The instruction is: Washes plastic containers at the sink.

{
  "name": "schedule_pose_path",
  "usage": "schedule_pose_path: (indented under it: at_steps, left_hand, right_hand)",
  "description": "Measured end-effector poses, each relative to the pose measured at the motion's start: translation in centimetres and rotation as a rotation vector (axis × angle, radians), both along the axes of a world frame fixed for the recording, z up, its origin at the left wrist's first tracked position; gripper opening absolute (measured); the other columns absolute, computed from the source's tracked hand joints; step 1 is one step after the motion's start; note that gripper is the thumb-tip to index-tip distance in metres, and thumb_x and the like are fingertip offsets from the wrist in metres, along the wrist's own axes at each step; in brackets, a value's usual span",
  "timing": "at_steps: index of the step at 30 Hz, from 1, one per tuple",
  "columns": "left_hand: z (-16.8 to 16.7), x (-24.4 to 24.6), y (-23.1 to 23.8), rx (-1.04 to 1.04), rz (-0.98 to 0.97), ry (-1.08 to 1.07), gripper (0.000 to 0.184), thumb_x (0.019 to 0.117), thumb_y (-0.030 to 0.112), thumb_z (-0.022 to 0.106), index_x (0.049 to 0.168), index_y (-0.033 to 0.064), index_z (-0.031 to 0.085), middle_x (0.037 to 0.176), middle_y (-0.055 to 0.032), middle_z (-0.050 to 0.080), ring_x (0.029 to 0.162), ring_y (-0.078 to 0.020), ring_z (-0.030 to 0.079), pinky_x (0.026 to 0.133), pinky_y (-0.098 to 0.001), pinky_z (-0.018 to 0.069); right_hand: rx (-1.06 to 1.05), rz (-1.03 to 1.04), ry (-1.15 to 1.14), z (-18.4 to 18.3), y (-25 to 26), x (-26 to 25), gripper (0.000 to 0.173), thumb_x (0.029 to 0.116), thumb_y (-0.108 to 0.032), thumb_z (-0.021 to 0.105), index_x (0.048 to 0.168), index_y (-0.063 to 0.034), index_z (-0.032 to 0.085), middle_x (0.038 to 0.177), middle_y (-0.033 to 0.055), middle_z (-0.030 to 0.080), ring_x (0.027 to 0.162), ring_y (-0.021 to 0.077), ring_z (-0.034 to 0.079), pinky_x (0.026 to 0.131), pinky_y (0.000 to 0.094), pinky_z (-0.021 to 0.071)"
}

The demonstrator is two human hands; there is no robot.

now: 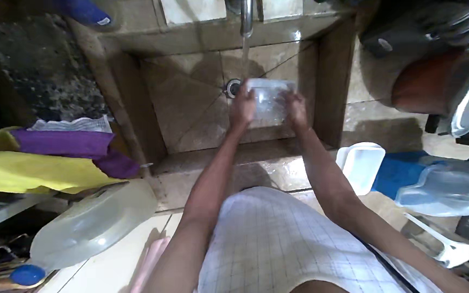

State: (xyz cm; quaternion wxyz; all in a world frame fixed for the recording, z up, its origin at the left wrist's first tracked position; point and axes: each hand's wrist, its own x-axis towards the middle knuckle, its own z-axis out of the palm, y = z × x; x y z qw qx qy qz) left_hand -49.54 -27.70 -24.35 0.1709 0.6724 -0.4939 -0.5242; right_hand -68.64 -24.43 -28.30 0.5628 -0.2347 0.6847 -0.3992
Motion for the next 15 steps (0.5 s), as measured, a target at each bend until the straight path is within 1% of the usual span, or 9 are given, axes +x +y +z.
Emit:
schedule_pose_path:
  at_steps: [3, 4, 6, 7, 10, 11, 12, 13, 15]
  left_hand:
    - [-2.2, 5.7, -2.5, 0.143, 0.17, 0.024, 0.052, 0.1123, 0.033, 0.036, 0.156, 0.0043, 0.039, 0.148, -0.0247, 0.051, 0.135, -0.0358, 0.053, 0.111, -0.0533, 0.0456]
    - [-2.1, 7.4, -3.0, 0.139, 0.136, -0.024, 0.052, 0.1128, 0.03, 0.034, 0.154, -0.0001, 0.039, 0.149, -0.0271, 0.049, 0.138, -0.0375, 0.05, 0.114, -0.0526, 0.0415]
    - [-2.0, 9.7, -3.3, 0.135, 0.02, -0.149, 0.048, 0.1124, 0.021, 0.035, 0.152, -0.0063, 0.04, 0.152, -0.0301, 0.045, 0.143, -0.0415, 0.044, 0.119, -0.0534, 0.0346]
    - [-1.8, 10.1, -3.2, 0.144, 0.055, -0.13, 0.048, 0.1126, 0.022, 0.035, 0.15, -0.0062, 0.042, 0.152, -0.0293, 0.045, 0.143, -0.0404, 0.043, 0.119, -0.0528, 0.0338]
    - [-2.6, 8.3, -2.7, 0.206, 0.277, 0.102, 0.056, 0.1118, 0.042, 0.033, 0.147, 0.002, 0.051, 0.146, -0.0225, 0.054, 0.136, -0.0325, 0.052, 0.112, -0.0524, 0.0431]
    - [-3.3, 6.9, -2.6, 0.215, 0.305, 0.196, 0.058, 0.1108, 0.046, 0.033, 0.146, 0.0043, 0.052, 0.144, -0.02, 0.056, 0.133, -0.0299, 0.055, 0.109, -0.0517, 0.0463]
    - [-4.2, 5.2, -2.5, 0.219, 0.311, 0.28, 0.058, 0.1105, 0.047, 0.033, 0.146, 0.0054, 0.052, 0.144, -0.0185, 0.057, 0.132, -0.0281, 0.056, 0.108, -0.0505, 0.0482]
    - [-4.8, 3.4, -2.4, 0.214, 0.282, 0.336, 0.055, 0.1115, 0.043, 0.034, 0.149, 0.0043, 0.049, 0.148, -0.0188, 0.054, 0.135, -0.028, 0.053, 0.112, -0.0493, 0.0457]
    - [-4.8, 0.6, -2.1, 0.211, 0.217, 0.348, 0.053, 0.1109, 0.034, 0.041, 0.153, 0.0021, 0.042, 0.152, -0.0221, 0.048, 0.141, -0.0312, 0.047, 0.116, -0.0501, 0.0401]
  right_hand:
    - [0.033, 0.176, 0.072, 0.3, -2.9, 5.4, 0.047, 0.1085, -0.021, 0.046, 0.153, -0.0059, 0.043, 0.13, 0.0167, 0.066, 0.102, 0.0264, 0.072, 0.085, 0.0434, 0.0625]
    - [0.061, 0.207, 0.1, 0.2, -3.5, 7.1, 0.047, 0.1078, -0.02, 0.047, 0.152, -0.0064, 0.044, 0.129, 0.0183, 0.065, 0.102, 0.0279, 0.071, 0.084, 0.0454, 0.0618]
    - [0.122, 0.248, 0.125, -0.1, -3.9, 9.7, 0.051, 0.1071, -0.022, 0.048, 0.156, -0.008, 0.04, 0.134, 0.0202, 0.062, 0.11, 0.0301, 0.068, 0.091, 0.0488, 0.0583]
    - [0.138, 0.237, 0.122, -0.2, -3.8, 10.3, 0.053, 0.1065, -0.023, 0.049, 0.156, -0.0082, 0.04, 0.136, 0.0203, 0.061, 0.111, 0.0307, 0.067, 0.092, 0.049, 0.0582]
    - [0.205, 0.185, 0.076, 0.1, -3.3, 8.4, 0.056, 0.1085, -0.034, 0.048, 0.159, -0.0124, 0.035, 0.146, 0.0155, 0.056, 0.124, 0.0283, 0.061, 0.099, 0.0481, 0.0545]
    - [0.228, 0.152, 0.09, 0.0, -3.1, 6.9, 0.055, 0.1081, -0.04, 0.047, 0.158, -0.0164, 0.039, 0.14, 0.0133, 0.061, 0.118, 0.0277, 0.065, 0.093, 0.0482, 0.0574]
    - [0.238, 0.122, 0.085, 0.1, -3.0, 4.9, 0.055, 0.1079, -0.043, 0.046, 0.157, -0.0198, 0.04, 0.137, 0.0123, 0.063, 0.113, 0.0278, 0.067, 0.089, 0.0483, 0.0591]
    - [0.238, 0.092, 0.07, 0.4, -2.7, 3.0, 0.053, 0.1084, -0.045, 0.044, 0.156, -0.0219, 0.04, 0.134, 0.0114, 0.065, 0.108, 0.0275, 0.069, 0.084, 0.0469, 0.0604]
    - [0.196, 0.028, 0.094, 1.0, -2.3, 0.4, 0.049, 0.109, -0.039, 0.045, 0.153, -0.0186, 0.043, 0.131, 0.0125, 0.066, 0.103, 0.0265, 0.071, 0.08, 0.0442, 0.0618]
